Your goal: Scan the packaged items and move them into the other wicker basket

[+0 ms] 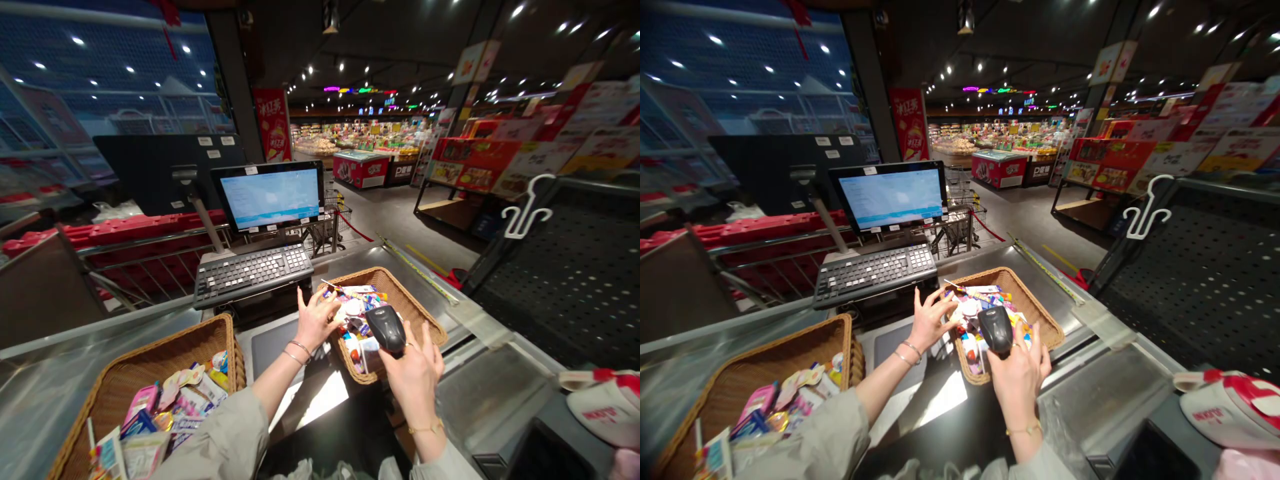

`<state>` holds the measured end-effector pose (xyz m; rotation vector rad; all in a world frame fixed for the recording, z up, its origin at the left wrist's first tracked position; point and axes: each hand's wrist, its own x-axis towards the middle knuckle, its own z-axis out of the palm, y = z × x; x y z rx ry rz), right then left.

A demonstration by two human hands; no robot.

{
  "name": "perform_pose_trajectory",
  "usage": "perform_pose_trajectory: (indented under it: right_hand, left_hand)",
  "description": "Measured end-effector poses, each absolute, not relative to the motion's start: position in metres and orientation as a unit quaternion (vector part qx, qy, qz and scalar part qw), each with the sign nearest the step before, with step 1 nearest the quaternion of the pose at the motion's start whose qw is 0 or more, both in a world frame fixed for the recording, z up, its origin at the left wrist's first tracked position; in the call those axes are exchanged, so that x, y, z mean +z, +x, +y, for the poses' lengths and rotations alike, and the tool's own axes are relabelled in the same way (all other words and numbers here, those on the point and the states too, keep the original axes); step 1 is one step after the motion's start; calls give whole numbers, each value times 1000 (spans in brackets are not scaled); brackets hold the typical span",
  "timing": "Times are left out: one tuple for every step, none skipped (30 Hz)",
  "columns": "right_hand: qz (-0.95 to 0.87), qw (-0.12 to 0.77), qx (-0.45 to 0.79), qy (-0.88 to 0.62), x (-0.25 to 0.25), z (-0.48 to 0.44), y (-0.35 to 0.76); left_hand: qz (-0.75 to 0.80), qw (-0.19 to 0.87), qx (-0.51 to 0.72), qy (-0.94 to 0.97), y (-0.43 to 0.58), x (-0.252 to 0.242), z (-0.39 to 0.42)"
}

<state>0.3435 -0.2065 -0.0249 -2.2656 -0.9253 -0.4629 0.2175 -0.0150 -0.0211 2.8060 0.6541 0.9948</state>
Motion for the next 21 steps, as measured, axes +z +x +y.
perform_pose_trajectory:
  right_hand:
    - [-350,320,-175,-863,-26,-207,345]
    - [-349,319,-174,-864,-26,-208,346]
    - [-347,318,-175,-865,-27,-209,347]
    - [-343,317,-177,-866,-26,-211,349]
    - [-339,316,-179,-868,-26,-212,349]
    - [-334,316,-181,-869,-26,-213,350]
    - [-331,316,-180,-871,-26,-214,351]
    - [-329,316,-180,-871,-26,-216,352]
    - [-327,318,-180,-872,-26,-217,353]
    - [-325,319,-180,-872,-26,-219,354]
    - [-323,319,-181,-873,-27,-220,355]
    - [-321,318,-183,-873,-28,-221,356]
    - [-320,317,-185,-873,-29,-223,356]
    - [-319,316,-186,-874,-29,-223,357]
    - [-320,314,-187,-874,-30,-224,358]
    - [-321,312,-188,-874,-30,-225,358]
    - [-321,311,-189,-874,-31,-225,359]
    - [-320,310,-190,-875,-31,-226,359]
    - [-320,309,-189,-876,-31,-226,359]
    - [-320,308,-187,-876,-31,-226,359]
    - [-320,308,-184,-877,-31,-226,359]
  left_hand:
    - [211,50,323,921,220,-23,-16]
    - [207,52,320,923,223,-25,-17]
    - [202,53,316,926,225,-27,-18]
    - [196,53,312,928,227,-29,-19]
    - [190,51,309,931,230,-31,-20]
    - [183,49,305,933,232,-33,-22]
    - [176,46,301,936,234,-34,-23]
    - [169,45,298,939,236,-36,-24]
    - [162,45,294,941,238,-37,-26]
    - [156,48,291,943,240,-39,-27]
    - [150,53,287,944,242,-40,-29]
    - [144,60,284,946,244,-42,-30]
    - [139,68,281,947,246,-43,-32]
    - [133,75,277,949,248,-45,-34]
    - [129,80,273,950,250,-46,-35]
    - [126,82,269,951,251,-48,-36]
    - [123,80,266,953,253,-50,-38]
    - [123,77,264,954,254,-51,-38]
    - [125,73,262,954,255,-52,-39]
    - [126,70,262,954,255,-52,-39]
    - [129,68,263,954,256,-52,-39]
